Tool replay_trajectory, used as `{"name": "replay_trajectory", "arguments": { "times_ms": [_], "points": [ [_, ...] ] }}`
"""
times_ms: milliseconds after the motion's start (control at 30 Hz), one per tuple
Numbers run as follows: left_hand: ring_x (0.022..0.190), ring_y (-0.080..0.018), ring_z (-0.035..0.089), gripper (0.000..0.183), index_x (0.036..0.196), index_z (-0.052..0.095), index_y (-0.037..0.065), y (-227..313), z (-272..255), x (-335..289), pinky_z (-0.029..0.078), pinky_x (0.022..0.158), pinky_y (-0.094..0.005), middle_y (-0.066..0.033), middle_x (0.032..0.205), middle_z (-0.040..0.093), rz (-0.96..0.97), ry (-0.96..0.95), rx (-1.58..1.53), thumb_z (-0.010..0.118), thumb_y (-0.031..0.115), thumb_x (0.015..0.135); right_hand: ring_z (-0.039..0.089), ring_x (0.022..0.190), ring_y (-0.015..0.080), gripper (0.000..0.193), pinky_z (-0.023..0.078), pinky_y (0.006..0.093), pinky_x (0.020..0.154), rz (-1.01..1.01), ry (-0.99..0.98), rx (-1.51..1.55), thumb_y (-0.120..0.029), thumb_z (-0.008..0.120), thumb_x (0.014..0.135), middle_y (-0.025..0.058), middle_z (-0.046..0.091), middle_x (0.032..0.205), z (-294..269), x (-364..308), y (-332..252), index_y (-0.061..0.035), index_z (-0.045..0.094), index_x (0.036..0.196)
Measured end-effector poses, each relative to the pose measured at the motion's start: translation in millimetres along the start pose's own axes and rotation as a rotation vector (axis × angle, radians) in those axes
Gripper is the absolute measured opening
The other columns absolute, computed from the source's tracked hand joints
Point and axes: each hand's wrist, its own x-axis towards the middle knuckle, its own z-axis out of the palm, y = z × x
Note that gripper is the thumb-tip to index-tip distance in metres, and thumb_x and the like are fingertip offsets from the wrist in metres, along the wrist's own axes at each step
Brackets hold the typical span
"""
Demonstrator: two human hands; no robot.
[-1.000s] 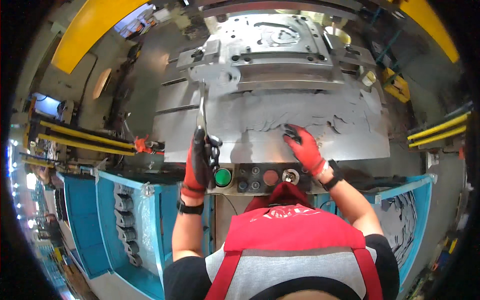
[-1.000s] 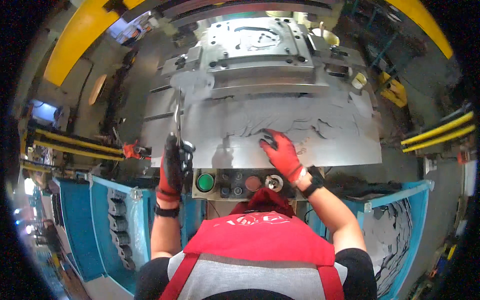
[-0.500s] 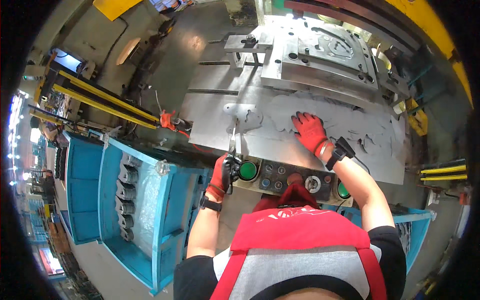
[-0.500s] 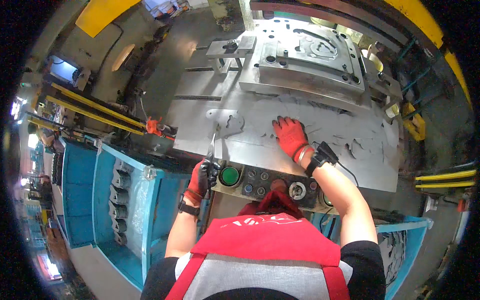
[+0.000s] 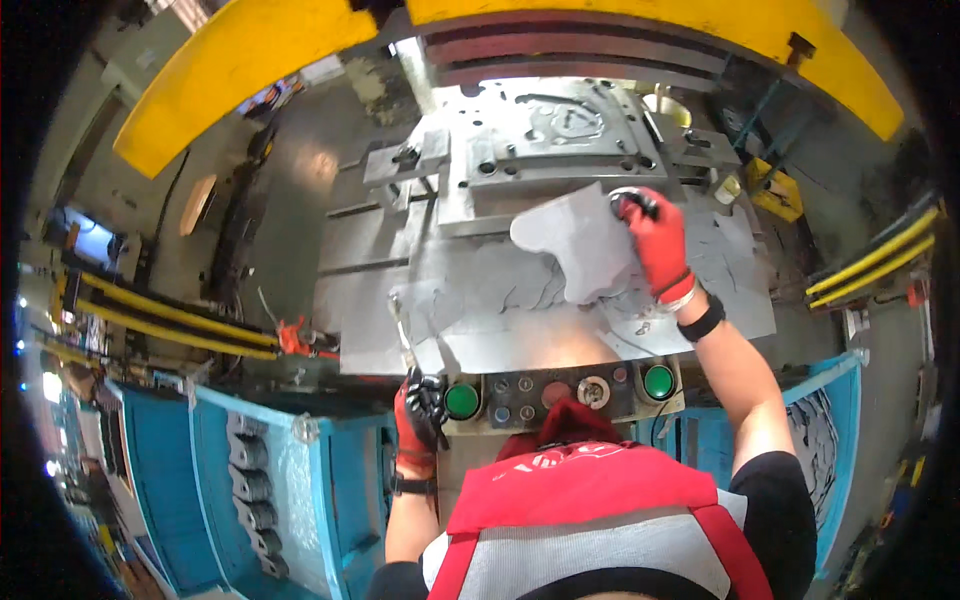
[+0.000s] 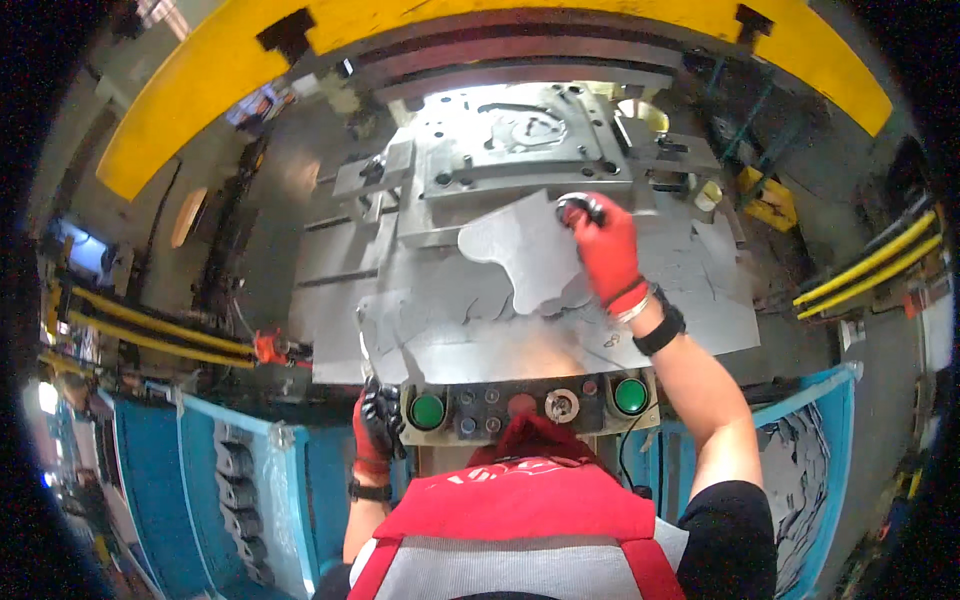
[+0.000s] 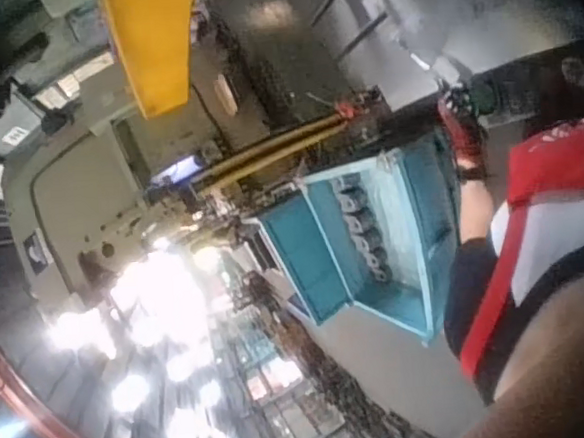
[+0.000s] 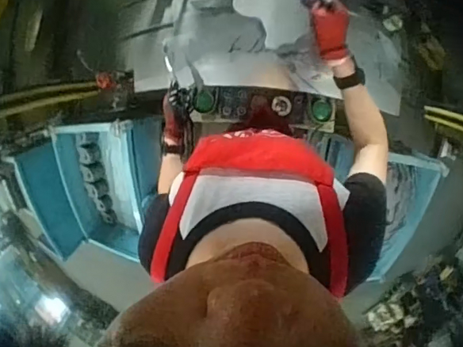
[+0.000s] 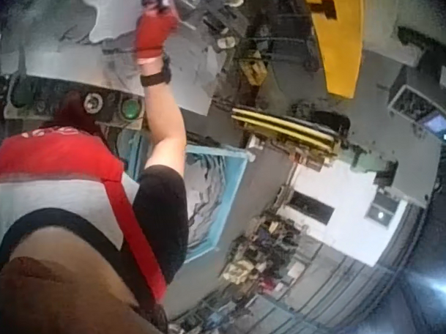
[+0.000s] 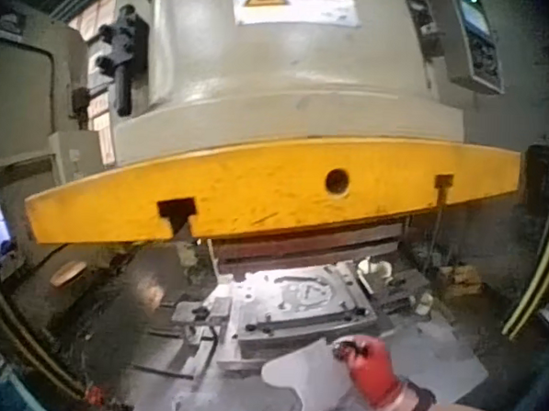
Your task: Operating a hydraulic press machine to stamp metal parts, then using pliers to remove and organize the stamped pieces.
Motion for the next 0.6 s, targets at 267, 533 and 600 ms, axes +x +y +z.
{"name": "replay_trajectory", "arguments": {
  "times_ms": [267, 533, 600],
  "points": [
    [0.035, -0.0071, 0.033, 0.041, 0.072, 0.052, 0.009, 14, 14, -13, 0.025, 0.033, -0.0214, 0.0033, 0.047, 0.039, -0.046, 0.076, -0.076, 0.045, 0.045, 0.089, 0.056, 0.061, 0.0127, 0.022, 0.044, 0.0294, 0.059, 0.16, 0.316, -0.107, -0.017, 0.068, 0.071, 0.007, 0.064, 0.067, -20, 140, 75, 0.0033, 0.066, 0.077],
    [0.035, -0.007, 0.032, 0.041, 0.072, 0.052, 0.008, 15, -4, -32, 0.026, 0.033, -0.022, 0.0027, 0.045, 0.036, 0.007, 0.157, -0.042, 0.044, 0.044, 0.09, 0.064, 0.074, 0.0314, 0.027, 0.047, 0.0359, 0.066, 0.203, 0.335, -0.42, -0.023, 0.067, 0.067, 0.0194, 0.065, 0.078, 38, 213, 123, 0.0001, 0.064, 0.081],
    [0.034, -0.0072, 0.032, 0.041, 0.072, 0.051, 0.008, 17, -6, -36, 0.026, 0.033, -0.0219, 0.0031, 0.044, 0.034, 0.015, 0.219, -0.043, 0.044, 0.044, 0.09, 0.064, 0.078, 0.0329, 0.028, 0.048, 0.037, 0.068, 0.217, 0.307, -0.519, -0.024, 0.065, 0.068, 0.0186, 0.065, 0.08, 51, 219, 124, -0.0017, 0.065, 0.084]
  ]
}}
